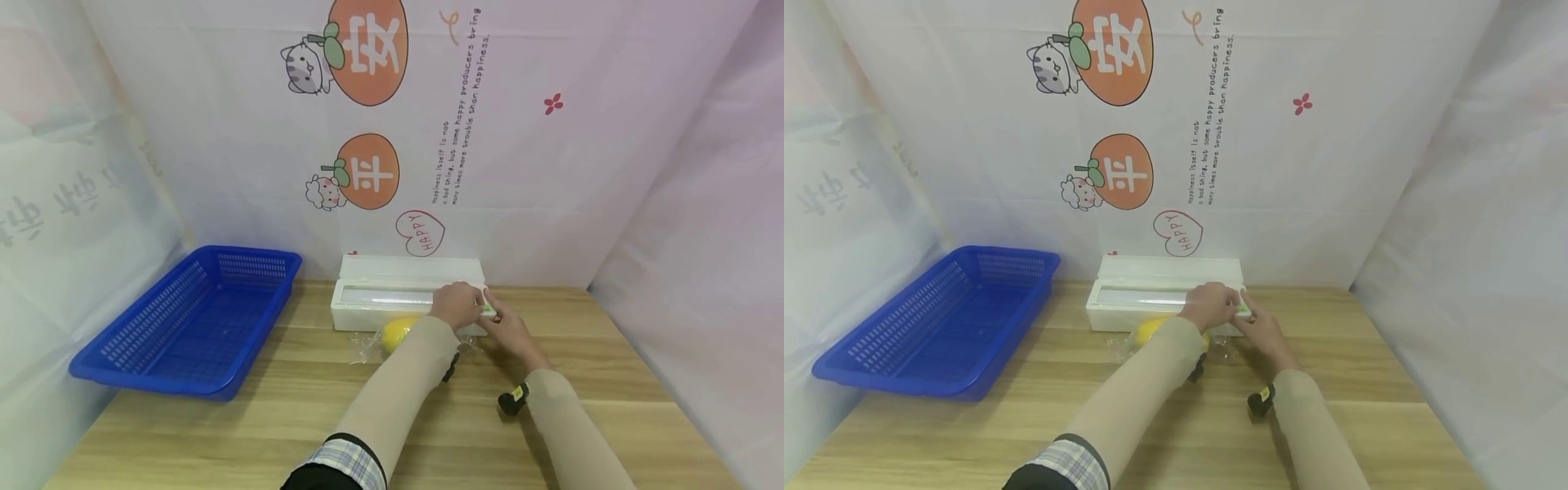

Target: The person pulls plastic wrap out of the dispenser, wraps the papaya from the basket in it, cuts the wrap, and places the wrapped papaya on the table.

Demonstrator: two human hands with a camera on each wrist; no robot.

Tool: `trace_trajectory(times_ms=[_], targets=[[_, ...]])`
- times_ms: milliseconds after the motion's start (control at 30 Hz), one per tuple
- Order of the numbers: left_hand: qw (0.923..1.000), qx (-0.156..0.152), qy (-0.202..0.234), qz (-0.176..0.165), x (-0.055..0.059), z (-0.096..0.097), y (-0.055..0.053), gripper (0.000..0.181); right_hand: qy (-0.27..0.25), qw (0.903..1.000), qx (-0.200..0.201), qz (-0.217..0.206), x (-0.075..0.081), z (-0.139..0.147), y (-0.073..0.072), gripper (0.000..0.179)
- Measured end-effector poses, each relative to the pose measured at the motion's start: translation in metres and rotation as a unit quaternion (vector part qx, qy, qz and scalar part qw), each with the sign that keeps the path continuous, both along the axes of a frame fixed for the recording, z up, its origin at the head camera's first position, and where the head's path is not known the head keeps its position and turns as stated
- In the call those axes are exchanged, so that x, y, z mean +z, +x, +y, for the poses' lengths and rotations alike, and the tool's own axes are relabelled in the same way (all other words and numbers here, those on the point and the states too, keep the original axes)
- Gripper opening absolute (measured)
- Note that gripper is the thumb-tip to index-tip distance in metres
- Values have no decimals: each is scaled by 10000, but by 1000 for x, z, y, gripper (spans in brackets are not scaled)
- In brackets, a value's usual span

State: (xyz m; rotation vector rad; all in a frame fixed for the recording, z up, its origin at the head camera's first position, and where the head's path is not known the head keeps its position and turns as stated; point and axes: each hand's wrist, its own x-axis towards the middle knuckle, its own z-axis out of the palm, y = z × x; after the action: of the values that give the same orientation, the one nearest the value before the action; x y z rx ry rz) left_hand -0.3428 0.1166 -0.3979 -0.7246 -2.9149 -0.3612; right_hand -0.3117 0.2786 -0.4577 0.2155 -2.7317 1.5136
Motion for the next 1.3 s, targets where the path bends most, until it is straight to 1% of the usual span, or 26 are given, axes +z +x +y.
trace_trajectory(times_ms=[100,200,300,400,467,533,667,733,833,967,1133,1233,1300], targets=[[9998,7,-182,24,3,1,3,16,18,10000,23,-17,-2,0,0,79],[9997,-42,-258,14,6,0,3,15,56,10000,-14,-14,-2,-1,0,79],[9999,-54,13,-148,5,-3,0,13,170,9998,-38,-6,1,-1,0,80],[9986,-108,353,-381,4,-8,-3,9,234,9997,-37,-3,4,-1,0,82],[9981,-111,406,-456,4,-11,-4,8,323,9995,6,47,4,0,0,82],[9987,-77,235,-445,7,-13,-1,10,342,9994,52,55,4,0,-1,82],[9992,177,-138,-323,11,-10,3,12,496,9987,57,113,3,0,-2,82],[9990,252,-223,-278,11,-10,3,12,496,9987,37,111,3,0,-1,82],[9990,231,-248,-298,11,-11,3,14,478,9987,47,148,3,0,-1,83],[9987,87,-62,-492,10,-17,1,14,415,9990,99,148,3,-1,1,84],[9969,-99,380,-679,7,-28,-3,14,341,9994,39,28,3,0,2,83],[9953,-192,536,-786,9,-33,-2,12,362,9993,-11,20,3,1,2,83],[9946,-244,507,-870,12,-35,0,20,362,9993,-31,39,3,0,1,82]])
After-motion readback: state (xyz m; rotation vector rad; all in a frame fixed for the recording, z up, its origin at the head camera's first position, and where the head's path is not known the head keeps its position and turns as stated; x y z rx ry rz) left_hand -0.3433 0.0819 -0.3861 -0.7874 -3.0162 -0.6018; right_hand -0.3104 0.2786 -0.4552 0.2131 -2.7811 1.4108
